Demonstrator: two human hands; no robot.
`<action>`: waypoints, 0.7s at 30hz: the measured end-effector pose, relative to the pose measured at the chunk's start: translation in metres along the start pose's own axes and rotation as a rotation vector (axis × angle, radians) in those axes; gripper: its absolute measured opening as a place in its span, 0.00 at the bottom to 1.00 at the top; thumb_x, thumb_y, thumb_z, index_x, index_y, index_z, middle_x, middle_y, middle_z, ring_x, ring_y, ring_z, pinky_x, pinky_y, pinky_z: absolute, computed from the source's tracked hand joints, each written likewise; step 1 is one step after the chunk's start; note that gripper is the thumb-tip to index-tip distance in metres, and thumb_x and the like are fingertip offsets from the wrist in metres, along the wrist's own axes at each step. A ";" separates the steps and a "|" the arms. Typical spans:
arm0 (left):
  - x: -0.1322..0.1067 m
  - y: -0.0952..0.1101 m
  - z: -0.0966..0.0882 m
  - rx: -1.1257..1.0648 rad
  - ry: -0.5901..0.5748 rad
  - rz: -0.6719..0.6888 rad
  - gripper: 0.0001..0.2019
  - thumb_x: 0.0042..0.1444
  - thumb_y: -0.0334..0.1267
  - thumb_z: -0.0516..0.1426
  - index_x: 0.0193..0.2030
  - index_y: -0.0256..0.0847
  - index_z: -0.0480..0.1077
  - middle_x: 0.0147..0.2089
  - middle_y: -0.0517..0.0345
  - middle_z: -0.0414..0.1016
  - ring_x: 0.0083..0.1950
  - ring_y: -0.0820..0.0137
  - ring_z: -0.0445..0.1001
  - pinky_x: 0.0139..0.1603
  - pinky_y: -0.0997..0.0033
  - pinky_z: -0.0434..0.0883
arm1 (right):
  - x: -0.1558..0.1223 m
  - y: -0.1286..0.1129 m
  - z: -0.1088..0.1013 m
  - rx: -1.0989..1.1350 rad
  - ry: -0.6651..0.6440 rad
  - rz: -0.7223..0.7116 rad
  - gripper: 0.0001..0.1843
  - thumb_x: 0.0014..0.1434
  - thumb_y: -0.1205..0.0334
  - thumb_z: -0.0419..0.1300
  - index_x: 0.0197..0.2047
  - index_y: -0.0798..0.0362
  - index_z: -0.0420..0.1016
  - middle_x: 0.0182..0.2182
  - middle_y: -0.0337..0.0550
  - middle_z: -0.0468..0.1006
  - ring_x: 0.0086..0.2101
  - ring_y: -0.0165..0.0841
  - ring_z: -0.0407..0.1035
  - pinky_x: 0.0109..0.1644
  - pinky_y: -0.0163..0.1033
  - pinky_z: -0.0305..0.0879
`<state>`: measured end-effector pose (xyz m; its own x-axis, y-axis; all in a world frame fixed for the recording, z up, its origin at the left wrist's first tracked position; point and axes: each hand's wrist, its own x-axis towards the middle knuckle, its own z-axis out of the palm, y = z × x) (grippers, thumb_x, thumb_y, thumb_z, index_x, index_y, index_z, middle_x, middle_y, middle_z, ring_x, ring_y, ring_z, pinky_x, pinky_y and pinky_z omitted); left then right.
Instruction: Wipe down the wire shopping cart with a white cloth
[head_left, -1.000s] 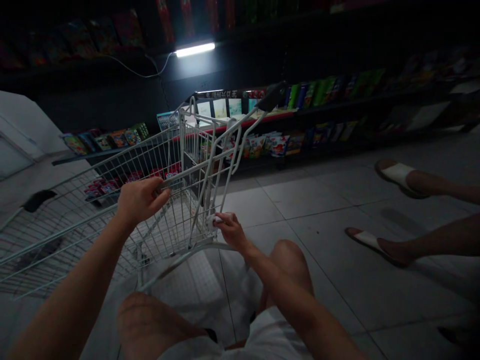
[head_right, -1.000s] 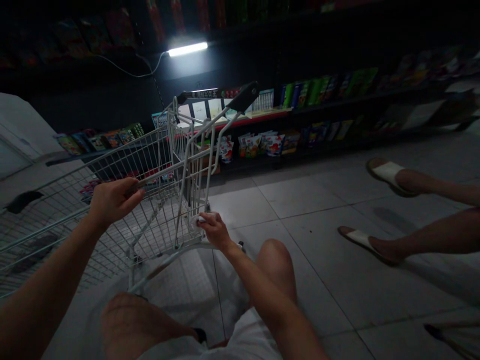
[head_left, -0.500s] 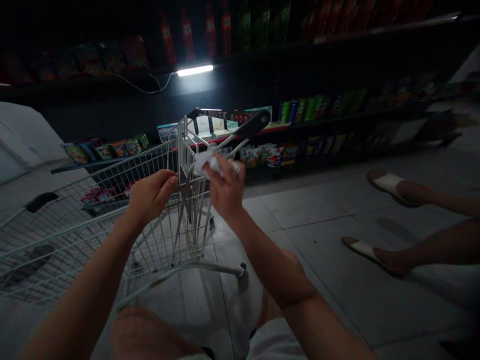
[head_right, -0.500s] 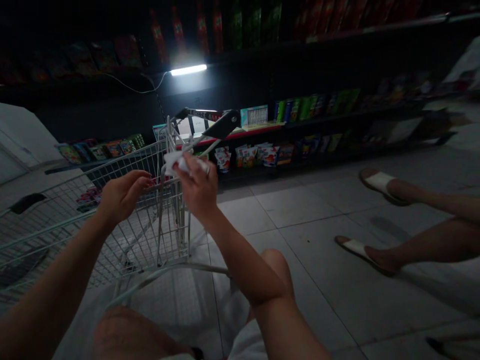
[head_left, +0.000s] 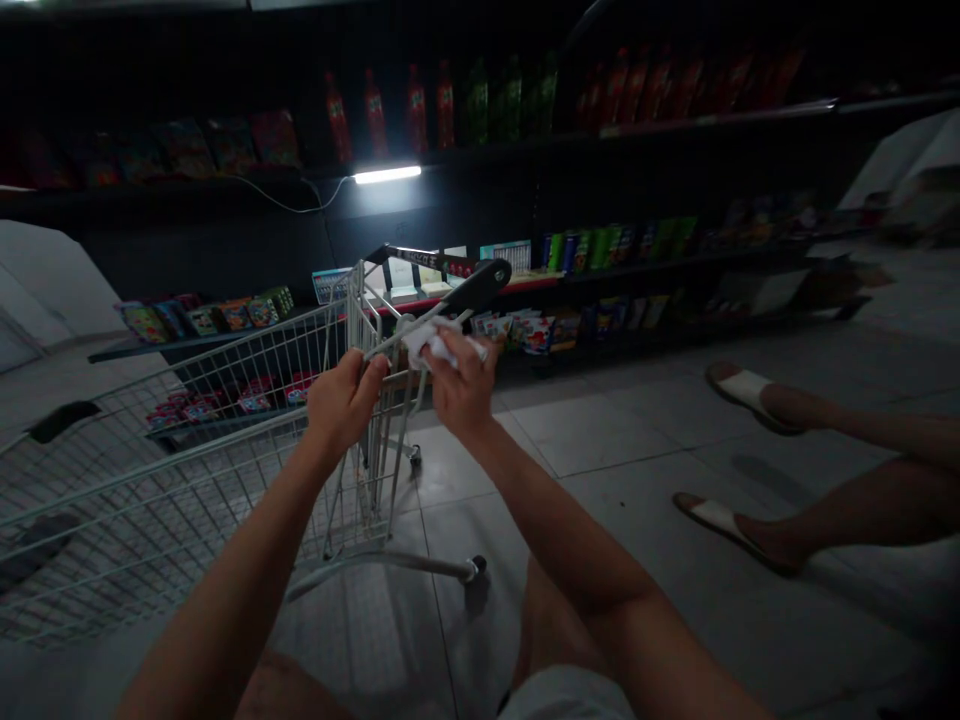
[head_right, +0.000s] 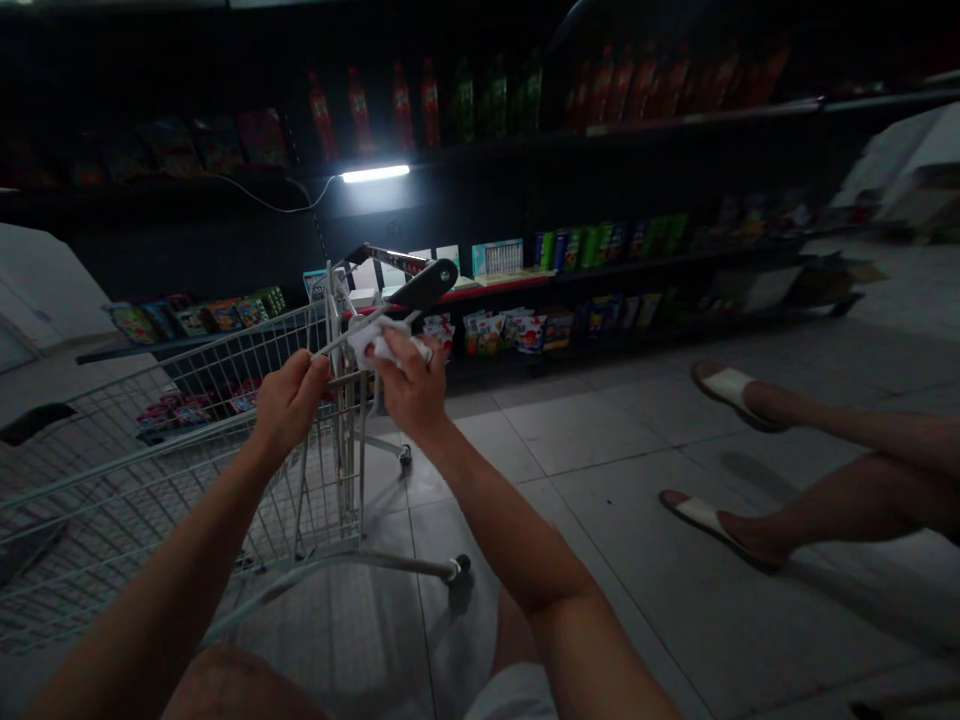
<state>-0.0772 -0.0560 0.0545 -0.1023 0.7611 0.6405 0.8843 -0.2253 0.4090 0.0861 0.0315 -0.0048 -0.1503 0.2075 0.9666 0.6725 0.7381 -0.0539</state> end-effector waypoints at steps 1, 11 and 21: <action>0.000 0.001 0.001 0.016 0.016 -0.011 0.23 0.64 0.58 0.42 0.27 0.45 0.60 0.23 0.59 0.71 0.28 0.68 0.72 0.29 0.72 0.58 | -0.013 -0.008 0.005 0.010 0.018 -0.071 0.13 0.67 0.63 0.54 0.47 0.42 0.79 0.52 0.43 0.75 0.54 0.39 0.66 0.61 0.49 0.63; -0.006 -0.002 0.006 0.050 0.120 -0.020 0.22 0.64 0.55 0.44 0.25 0.45 0.60 0.21 0.60 0.70 0.28 0.69 0.72 0.28 0.72 0.56 | 0.031 0.028 -0.041 0.060 0.014 -0.041 0.11 0.66 0.60 0.56 0.45 0.40 0.80 0.53 0.43 0.72 0.55 0.41 0.63 0.62 0.53 0.62; -0.025 -0.003 -0.012 -0.057 0.141 0.054 0.23 0.63 0.56 0.47 0.22 0.44 0.59 0.18 0.62 0.67 0.22 0.72 0.67 0.24 0.74 0.58 | 0.072 0.074 -0.095 0.272 0.355 -0.028 0.13 0.60 0.66 0.55 0.43 0.44 0.78 0.50 0.42 0.71 0.52 0.38 0.66 0.59 0.51 0.63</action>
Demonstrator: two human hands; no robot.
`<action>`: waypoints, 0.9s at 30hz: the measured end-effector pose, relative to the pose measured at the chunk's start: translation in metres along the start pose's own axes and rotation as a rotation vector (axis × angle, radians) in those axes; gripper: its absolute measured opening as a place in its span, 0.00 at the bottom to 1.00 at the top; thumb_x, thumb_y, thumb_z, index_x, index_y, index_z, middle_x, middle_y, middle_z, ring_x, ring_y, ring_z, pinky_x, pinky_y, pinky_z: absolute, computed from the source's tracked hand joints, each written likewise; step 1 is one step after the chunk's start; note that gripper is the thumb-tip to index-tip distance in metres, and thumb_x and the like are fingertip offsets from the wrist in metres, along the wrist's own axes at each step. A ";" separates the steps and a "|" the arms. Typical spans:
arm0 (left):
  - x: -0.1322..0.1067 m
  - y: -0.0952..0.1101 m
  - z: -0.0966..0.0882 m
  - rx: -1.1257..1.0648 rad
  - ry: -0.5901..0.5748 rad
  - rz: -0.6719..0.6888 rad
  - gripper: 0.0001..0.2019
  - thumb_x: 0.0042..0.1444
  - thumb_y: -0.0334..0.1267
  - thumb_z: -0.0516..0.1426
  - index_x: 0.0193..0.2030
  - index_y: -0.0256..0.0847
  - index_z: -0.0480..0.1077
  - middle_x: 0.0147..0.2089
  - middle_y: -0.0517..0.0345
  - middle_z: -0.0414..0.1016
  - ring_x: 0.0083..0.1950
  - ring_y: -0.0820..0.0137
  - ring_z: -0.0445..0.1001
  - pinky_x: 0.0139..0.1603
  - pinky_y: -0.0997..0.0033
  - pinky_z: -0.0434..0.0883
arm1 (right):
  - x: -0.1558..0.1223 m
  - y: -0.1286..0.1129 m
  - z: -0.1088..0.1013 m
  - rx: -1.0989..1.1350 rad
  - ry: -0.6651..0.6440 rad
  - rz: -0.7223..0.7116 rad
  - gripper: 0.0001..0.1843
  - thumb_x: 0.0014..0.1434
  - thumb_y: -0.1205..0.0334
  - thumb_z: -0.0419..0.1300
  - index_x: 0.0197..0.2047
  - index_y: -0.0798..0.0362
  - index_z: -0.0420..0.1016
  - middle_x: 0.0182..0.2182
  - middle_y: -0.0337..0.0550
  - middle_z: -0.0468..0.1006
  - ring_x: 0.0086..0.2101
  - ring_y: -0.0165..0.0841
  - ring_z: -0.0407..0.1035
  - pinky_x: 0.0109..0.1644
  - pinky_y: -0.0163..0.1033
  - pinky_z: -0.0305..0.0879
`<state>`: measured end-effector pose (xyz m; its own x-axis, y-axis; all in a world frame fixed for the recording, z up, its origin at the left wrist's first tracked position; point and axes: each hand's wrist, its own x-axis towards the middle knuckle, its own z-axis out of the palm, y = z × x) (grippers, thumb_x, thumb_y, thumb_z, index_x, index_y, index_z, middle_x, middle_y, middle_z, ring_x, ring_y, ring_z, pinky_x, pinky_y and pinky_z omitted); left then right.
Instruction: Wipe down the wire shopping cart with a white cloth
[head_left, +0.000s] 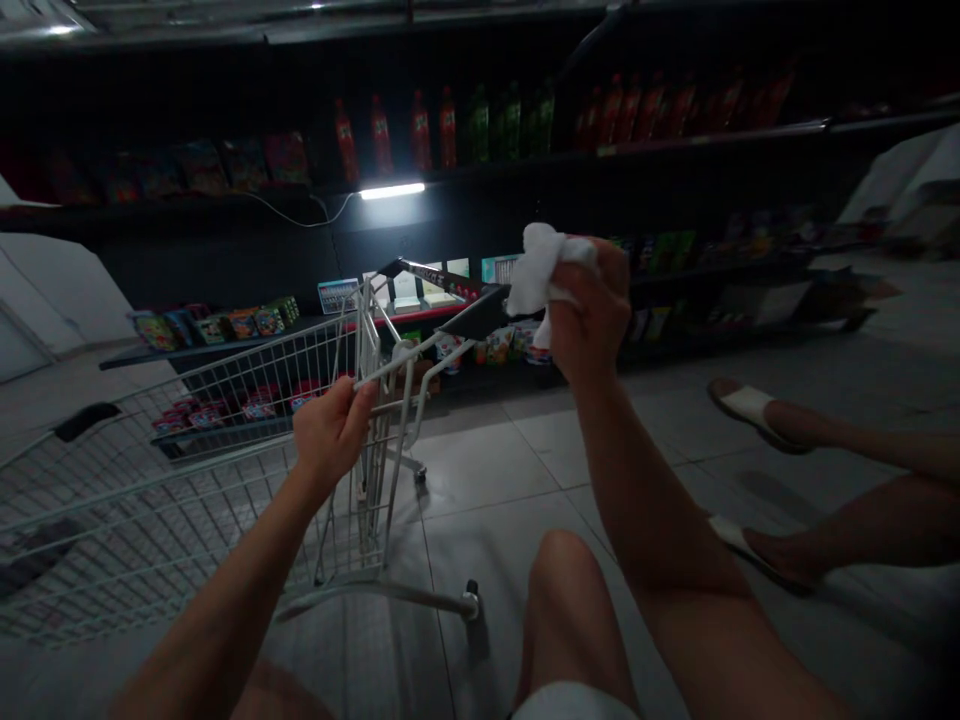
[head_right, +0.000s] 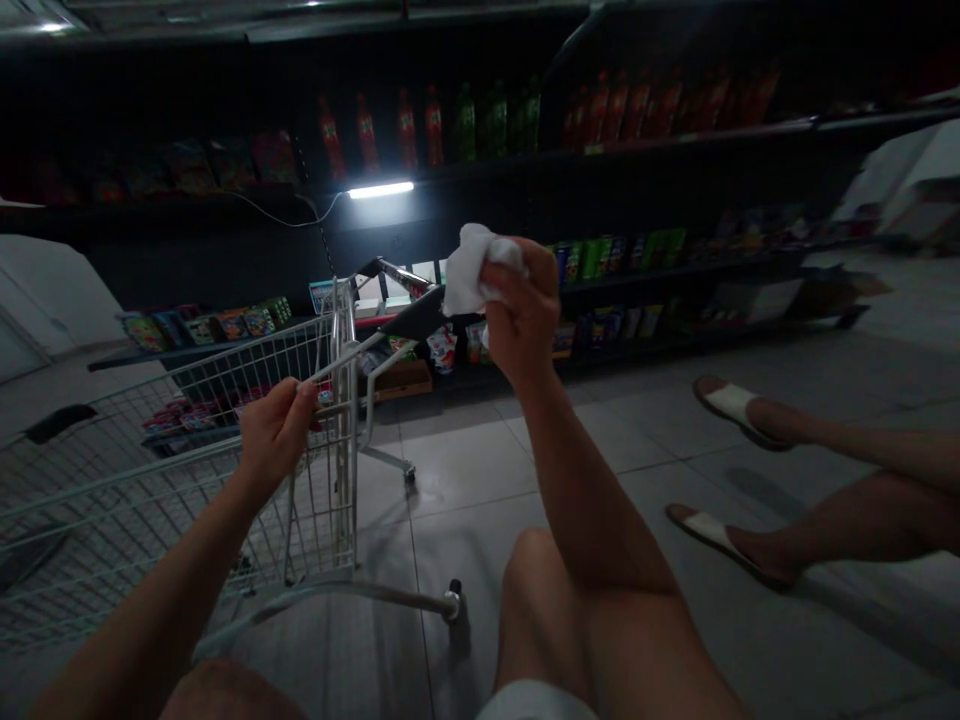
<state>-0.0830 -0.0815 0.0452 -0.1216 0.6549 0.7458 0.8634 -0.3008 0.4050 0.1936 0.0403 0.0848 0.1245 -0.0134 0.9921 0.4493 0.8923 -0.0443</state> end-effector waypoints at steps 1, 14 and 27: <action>-0.002 -0.001 -0.003 -0.019 -0.005 0.002 0.22 0.63 0.56 0.48 0.22 0.44 0.60 0.18 0.62 0.68 0.22 0.72 0.67 0.24 0.74 0.58 | 0.004 -0.002 -0.003 0.095 0.015 0.030 0.13 0.58 0.67 0.56 0.42 0.44 0.78 0.49 0.42 0.72 0.52 0.37 0.66 0.58 0.49 0.65; -0.019 -0.021 -0.049 -0.245 -0.109 -0.068 0.20 0.62 0.53 0.50 0.25 0.42 0.67 0.21 0.59 0.72 0.23 0.72 0.72 0.26 0.72 0.66 | 0.048 -0.019 0.026 0.259 -0.716 0.119 0.15 0.60 0.67 0.52 0.44 0.50 0.79 0.44 0.45 0.74 0.48 0.37 0.68 0.55 0.46 0.67; -0.034 -0.061 -0.091 -0.425 -0.025 -0.218 0.26 0.56 0.62 0.49 0.19 0.43 0.61 0.19 0.56 0.71 0.18 0.69 0.69 0.19 0.67 0.68 | 0.062 -0.045 0.055 0.541 -0.873 0.021 0.17 0.52 0.75 0.50 0.38 0.53 0.78 0.42 0.42 0.73 0.43 0.30 0.67 0.53 0.41 0.66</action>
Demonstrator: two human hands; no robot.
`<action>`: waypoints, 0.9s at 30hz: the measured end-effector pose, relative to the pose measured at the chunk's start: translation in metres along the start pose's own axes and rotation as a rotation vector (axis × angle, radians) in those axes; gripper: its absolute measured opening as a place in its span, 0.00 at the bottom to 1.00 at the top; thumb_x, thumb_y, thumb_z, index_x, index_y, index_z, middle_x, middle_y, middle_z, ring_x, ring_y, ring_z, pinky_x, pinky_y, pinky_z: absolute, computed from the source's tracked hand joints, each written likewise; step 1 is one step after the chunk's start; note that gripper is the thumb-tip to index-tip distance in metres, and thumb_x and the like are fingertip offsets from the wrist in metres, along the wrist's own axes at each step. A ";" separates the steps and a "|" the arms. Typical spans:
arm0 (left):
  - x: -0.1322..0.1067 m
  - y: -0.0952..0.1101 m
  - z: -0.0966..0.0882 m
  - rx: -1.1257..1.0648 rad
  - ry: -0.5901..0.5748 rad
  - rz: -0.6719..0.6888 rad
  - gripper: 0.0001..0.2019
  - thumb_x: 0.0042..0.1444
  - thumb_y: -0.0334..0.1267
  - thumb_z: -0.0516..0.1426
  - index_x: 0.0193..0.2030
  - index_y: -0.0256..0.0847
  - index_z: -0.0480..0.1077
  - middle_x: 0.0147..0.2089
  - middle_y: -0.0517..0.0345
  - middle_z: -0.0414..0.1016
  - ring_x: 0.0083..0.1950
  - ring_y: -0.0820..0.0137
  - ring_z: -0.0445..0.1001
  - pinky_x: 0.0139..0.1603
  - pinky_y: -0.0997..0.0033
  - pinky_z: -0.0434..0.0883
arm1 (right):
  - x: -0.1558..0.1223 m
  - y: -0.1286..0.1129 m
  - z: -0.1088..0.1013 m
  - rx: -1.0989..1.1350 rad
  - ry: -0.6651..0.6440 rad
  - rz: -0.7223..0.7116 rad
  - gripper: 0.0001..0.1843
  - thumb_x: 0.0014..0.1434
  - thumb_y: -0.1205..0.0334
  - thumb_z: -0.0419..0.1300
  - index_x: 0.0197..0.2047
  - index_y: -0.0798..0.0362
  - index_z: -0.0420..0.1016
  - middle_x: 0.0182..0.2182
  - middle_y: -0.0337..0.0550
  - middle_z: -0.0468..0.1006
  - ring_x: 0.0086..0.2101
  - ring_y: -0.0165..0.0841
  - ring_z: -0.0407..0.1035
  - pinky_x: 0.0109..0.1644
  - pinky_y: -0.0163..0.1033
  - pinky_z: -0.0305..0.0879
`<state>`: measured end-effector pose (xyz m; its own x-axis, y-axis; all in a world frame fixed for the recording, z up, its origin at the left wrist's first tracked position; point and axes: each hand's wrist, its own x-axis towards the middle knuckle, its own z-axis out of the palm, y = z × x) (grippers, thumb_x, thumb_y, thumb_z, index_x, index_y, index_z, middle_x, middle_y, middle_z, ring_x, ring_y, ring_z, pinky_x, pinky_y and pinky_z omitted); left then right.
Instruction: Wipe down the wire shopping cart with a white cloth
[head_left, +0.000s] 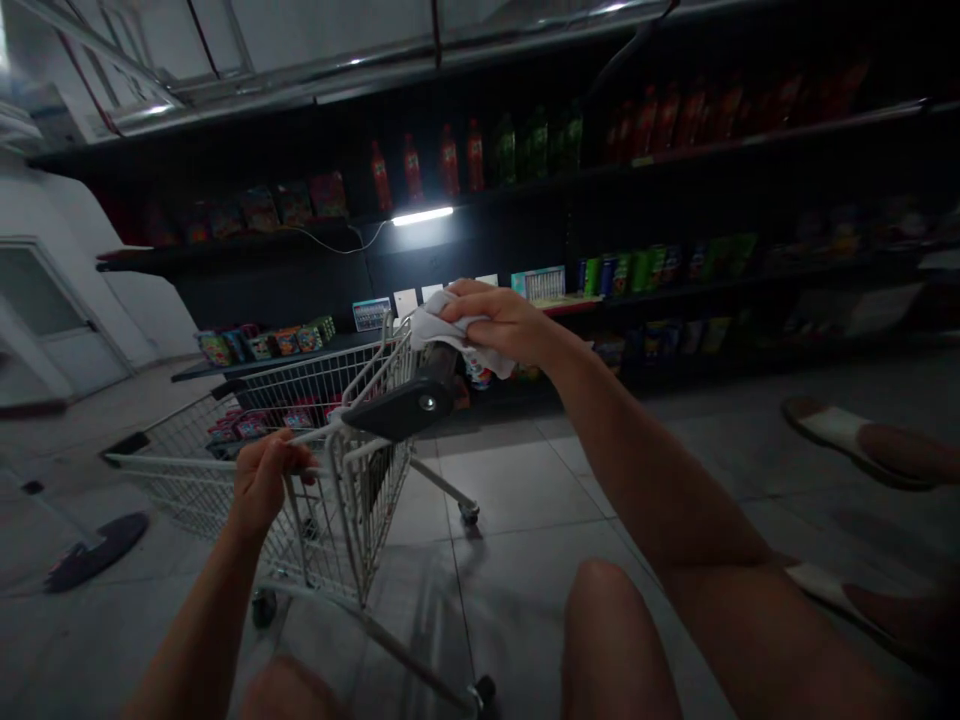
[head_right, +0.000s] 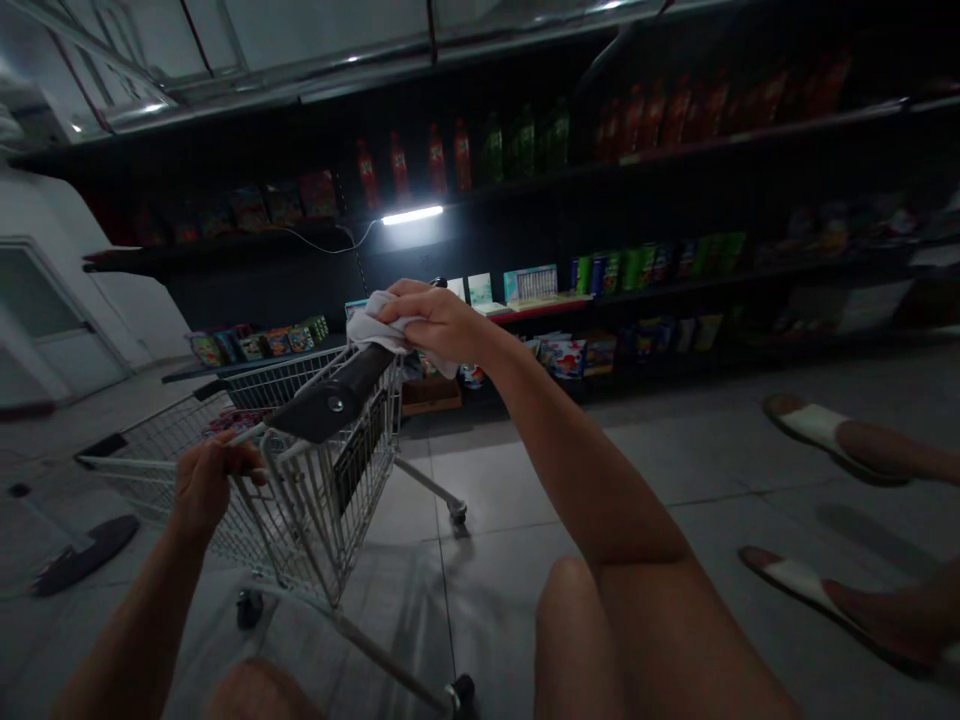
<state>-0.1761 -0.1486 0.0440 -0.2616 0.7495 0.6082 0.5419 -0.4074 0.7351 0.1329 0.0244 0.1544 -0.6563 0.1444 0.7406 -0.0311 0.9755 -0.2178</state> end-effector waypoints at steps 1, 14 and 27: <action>0.000 0.001 -0.003 -0.006 0.016 -0.026 0.27 0.55 0.63 0.49 0.18 0.44 0.60 0.18 0.56 0.70 0.18 0.69 0.69 0.18 0.67 0.67 | 0.003 0.000 0.001 0.015 0.005 -0.015 0.17 0.52 0.75 0.50 0.37 0.54 0.77 0.42 0.42 0.72 0.43 0.30 0.67 0.53 0.41 0.65; 0.009 0.008 -0.031 0.153 0.069 -0.039 0.26 0.57 0.58 0.48 0.14 0.45 0.57 0.15 0.53 0.67 0.20 0.68 0.66 0.23 0.67 0.68 | 0.025 -0.057 0.018 0.107 -0.139 -0.320 0.19 0.55 0.75 0.50 0.44 0.53 0.77 0.43 0.45 0.74 0.43 0.31 0.68 0.49 0.38 0.66; -0.015 0.165 0.017 0.638 0.040 0.531 0.16 0.59 0.56 0.54 0.43 0.46 0.70 0.32 0.55 0.78 0.28 0.65 0.76 0.27 0.65 0.71 | 0.036 -0.091 0.018 0.102 -0.234 -0.412 0.21 0.54 0.78 0.52 0.45 0.52 0.78 0.44 0.45 0.74 0.44 0.31 0.69 0.51 0.38 0.66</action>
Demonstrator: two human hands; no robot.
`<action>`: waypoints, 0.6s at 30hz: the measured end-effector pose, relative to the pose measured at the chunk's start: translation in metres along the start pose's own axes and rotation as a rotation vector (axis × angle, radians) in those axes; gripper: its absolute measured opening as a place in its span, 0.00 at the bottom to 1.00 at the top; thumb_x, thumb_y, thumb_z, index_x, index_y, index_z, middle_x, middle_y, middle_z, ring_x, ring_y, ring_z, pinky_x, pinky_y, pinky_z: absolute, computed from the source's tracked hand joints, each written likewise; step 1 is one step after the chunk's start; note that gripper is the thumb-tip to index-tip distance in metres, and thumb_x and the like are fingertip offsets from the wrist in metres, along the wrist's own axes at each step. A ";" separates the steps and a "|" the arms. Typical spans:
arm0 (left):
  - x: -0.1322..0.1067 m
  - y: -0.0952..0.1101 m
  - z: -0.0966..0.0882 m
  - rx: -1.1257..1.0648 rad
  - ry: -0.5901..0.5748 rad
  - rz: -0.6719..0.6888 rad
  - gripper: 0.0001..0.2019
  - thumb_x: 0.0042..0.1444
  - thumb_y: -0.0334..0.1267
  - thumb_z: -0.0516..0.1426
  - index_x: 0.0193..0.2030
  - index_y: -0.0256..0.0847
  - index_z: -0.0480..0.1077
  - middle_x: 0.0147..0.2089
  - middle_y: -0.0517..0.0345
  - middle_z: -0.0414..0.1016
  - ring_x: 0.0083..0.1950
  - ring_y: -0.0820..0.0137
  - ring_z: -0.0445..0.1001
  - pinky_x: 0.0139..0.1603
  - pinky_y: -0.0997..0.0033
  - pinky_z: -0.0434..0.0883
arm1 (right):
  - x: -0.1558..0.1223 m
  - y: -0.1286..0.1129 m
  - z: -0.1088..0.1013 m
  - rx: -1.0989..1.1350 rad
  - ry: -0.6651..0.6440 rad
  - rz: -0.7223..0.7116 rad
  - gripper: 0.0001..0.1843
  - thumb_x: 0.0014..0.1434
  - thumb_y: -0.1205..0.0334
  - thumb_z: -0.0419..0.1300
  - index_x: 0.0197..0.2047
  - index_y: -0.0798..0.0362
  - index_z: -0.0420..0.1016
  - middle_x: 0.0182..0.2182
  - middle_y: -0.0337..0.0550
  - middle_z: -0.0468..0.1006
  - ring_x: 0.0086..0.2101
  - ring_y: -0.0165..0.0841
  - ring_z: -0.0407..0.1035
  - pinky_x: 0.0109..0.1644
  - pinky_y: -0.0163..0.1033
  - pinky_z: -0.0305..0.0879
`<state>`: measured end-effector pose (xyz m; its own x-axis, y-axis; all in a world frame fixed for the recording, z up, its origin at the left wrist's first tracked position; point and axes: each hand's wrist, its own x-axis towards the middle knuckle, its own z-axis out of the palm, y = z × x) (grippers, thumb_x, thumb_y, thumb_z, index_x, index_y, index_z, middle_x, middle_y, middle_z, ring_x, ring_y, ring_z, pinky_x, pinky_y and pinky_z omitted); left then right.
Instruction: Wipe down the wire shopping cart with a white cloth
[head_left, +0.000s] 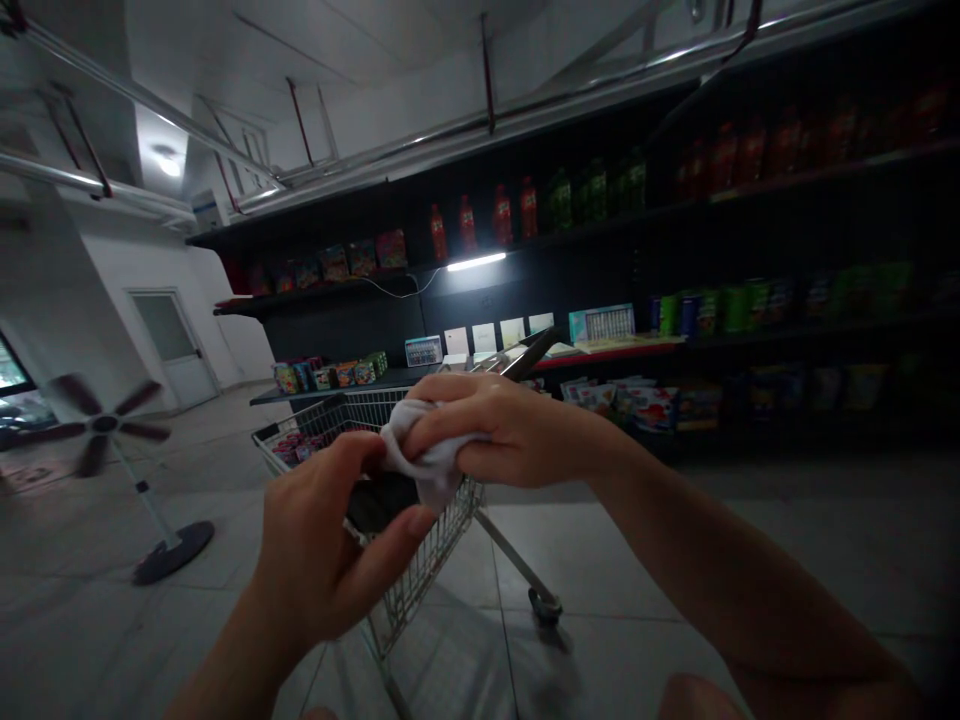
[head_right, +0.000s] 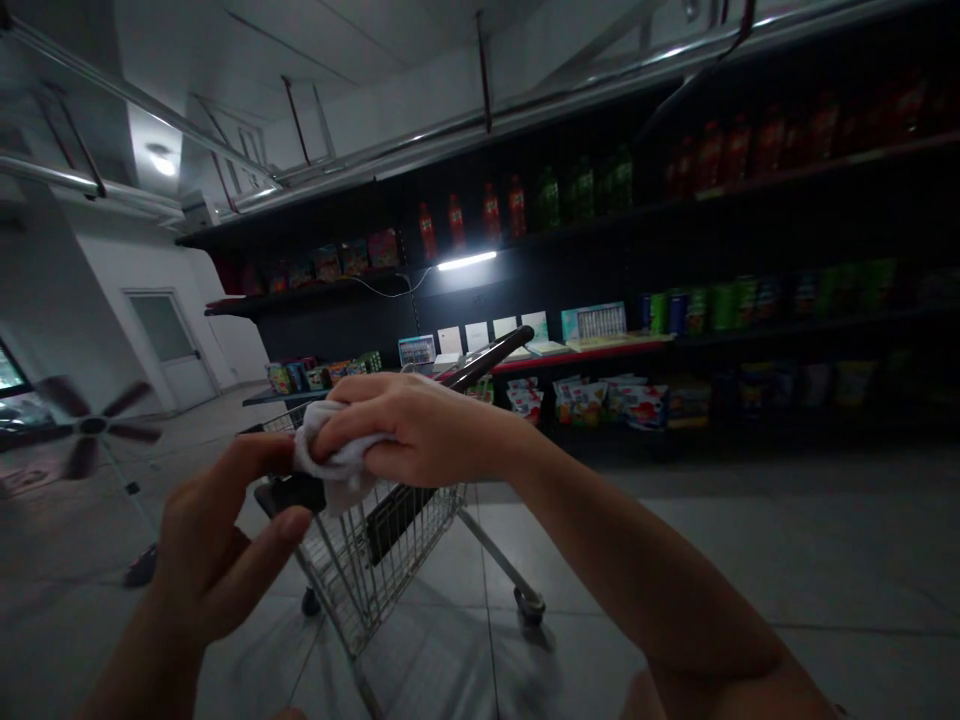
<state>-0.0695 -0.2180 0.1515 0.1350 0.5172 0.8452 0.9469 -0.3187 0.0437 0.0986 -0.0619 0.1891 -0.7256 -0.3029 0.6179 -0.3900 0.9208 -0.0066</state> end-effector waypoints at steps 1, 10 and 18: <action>0.002 0.007 0.002 0.072 -0.002 -0.006 0.17 0.58 0.57 0.55 0.43 0.47 0.69 0.31 0.56 0.78 0.26 0.66 0.75 0.25 0.66 0.69 | 0.000 0.002 0.000 0.008 -0.011 0.004 0.21 0.53 0.78 0.52 0.45 0.52 0.77 0.44 0.45 0.74 0.45 0.31 0.69 0.51 0.38 0.66; -0.003 -0.018 0.008 0.174 0.072 0.186 0.07 0.60 0.43 0.56 0.39 0.45 0.72 0.32 0.56 0.81 0.28 0.68 0.77 0.29 0.69 0.72 | -0.061 0.107 -0.018 -0.174 0.181 0.379 0.18 0.51 0.75 0.52 0.40 0.52 0.78 0.37 0.42 0.73 0.39 0.31 0.67 0.47 0.38 0.64; -0.017 -0.060 -0.015 0.116 0.093 0.202 0.07 0.58 0.39 0.56 0.41 0.46 0.73 0.33 0.59 0.80 0.31 0.70 0.78 0.31 0.70 0.72 | -0.051 0.099 -0.014 -0.334 0.134 0.391 0.18 0.51 0.75 0.54 0.41 0.52 0.79 0.36 0.42 0.74 0.37 0.31 0.67 0.43 0.37 0.62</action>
<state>-0.1328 -0.2193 0.1427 0.3023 0.3753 0.8762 0.9315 -0.3116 -0.1879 0.1056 0.0480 0.1679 -0.6936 0.0930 0.7143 0.1130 0.9934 -0.0196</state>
